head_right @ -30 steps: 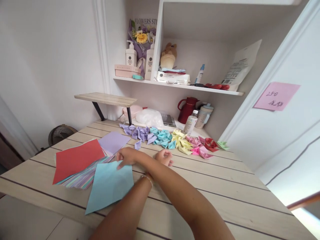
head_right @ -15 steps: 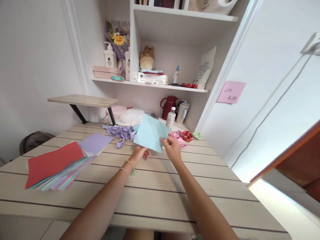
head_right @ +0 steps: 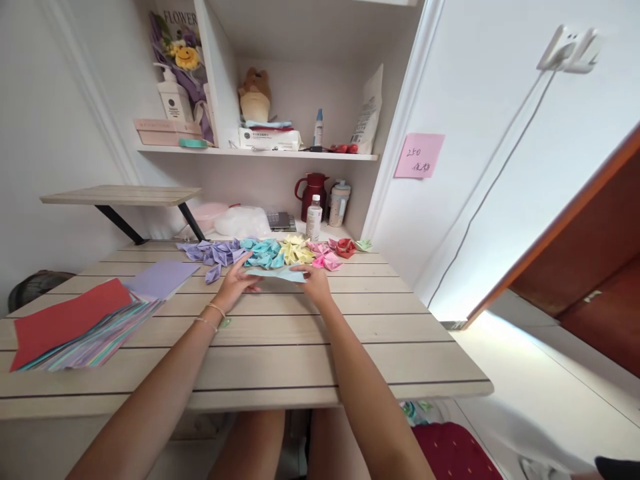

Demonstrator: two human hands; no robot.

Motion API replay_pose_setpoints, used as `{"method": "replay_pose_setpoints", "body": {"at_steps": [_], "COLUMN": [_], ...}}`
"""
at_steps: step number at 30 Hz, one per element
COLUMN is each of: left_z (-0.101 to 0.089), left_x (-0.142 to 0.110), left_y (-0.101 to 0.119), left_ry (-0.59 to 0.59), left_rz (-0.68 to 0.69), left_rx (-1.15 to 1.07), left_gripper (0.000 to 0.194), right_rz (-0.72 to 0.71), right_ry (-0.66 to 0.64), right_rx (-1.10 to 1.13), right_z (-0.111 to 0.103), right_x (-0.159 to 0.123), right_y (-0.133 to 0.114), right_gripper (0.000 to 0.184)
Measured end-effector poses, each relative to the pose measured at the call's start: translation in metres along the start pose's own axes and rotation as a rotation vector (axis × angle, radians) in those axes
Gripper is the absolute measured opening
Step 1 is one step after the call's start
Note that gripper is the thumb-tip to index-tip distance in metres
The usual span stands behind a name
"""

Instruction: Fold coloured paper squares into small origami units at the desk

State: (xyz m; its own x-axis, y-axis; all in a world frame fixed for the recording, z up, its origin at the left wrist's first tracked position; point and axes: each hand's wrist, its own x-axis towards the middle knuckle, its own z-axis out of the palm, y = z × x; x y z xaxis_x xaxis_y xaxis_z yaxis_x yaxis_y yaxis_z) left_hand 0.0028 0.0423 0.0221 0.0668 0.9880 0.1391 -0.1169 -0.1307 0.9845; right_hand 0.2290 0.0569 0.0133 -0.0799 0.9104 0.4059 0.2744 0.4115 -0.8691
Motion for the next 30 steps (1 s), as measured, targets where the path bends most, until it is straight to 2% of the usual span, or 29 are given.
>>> {"method": "replay_pose_setpoints", "body": {"at_steps": [2,5,8,12,17,20,22,24,26,28,30], "left_z": [0.000,0.001,0.003,0.005,0.009,0.015,0.019,0.023,0.025,0.025,0.022], "left_x": [0.000,0.002,0.004,0.004,0.006,0.006,0.006,0.005,0.003,0.002,0.000], "left_y": [-0.002,-0.007,-0.009,-0.008,-0.009,-0.010,-0.011,-0.011,-0.011,-0.011,-0.010], "left_ry": [-0.038,0.004,0.083,0.171,0.301,0.334,0.305,0.249,0.204,0.183,0.166], "left_rz": [-0.001,-0.009,-0.005,0.053,0.186,0.233,0.219,0.175,0.128,0.091,0.054], "left_rx": [0.041,0.025,-0.034,-0.092,-0.185,-0.196,-0.178,-0.157,-0.157,-0.176,-0.188], "left_gripper": [0.057,0.041,0.039,0.037,0.052,0.045,0.039,0.037,0.038,0.037,0.033], "right_rz": [0.049,0.092,0.122,0.152,0.151,0.132,0.104,0.057,-0.014,-0.099,-0.162], "right_ry": [0.028,-0.050,-0.086,0.014,0.045,0.087,0.088,0.016,-0.109,-0.220,-0.264], "right_rx": [-0.037,0.067,0.252,0.418,0.490,0.522,0.527,0.490,0.389,0.244,0.124], "right_z": [-0.002,-0.001,0.004,0.012,0.022,0.030,0.033,0.034,0.033,0.029,0.025], "right_x": [0.001,0.001,0.000,-0.001,-0.005,-0.008,-0.009,-0.010,-0.010,-0.010,-0.010], "right_y": [0.000,-0.001,-0.001,-0.003,-0.007,-0.007,-0.008,-0.008,-0.009,-0.009,-0.010], "right_gripper": [0.025,0.022,0.025,0.034,0.053,0.048,0.040,0.030,0.025,0.032,0.042]}}
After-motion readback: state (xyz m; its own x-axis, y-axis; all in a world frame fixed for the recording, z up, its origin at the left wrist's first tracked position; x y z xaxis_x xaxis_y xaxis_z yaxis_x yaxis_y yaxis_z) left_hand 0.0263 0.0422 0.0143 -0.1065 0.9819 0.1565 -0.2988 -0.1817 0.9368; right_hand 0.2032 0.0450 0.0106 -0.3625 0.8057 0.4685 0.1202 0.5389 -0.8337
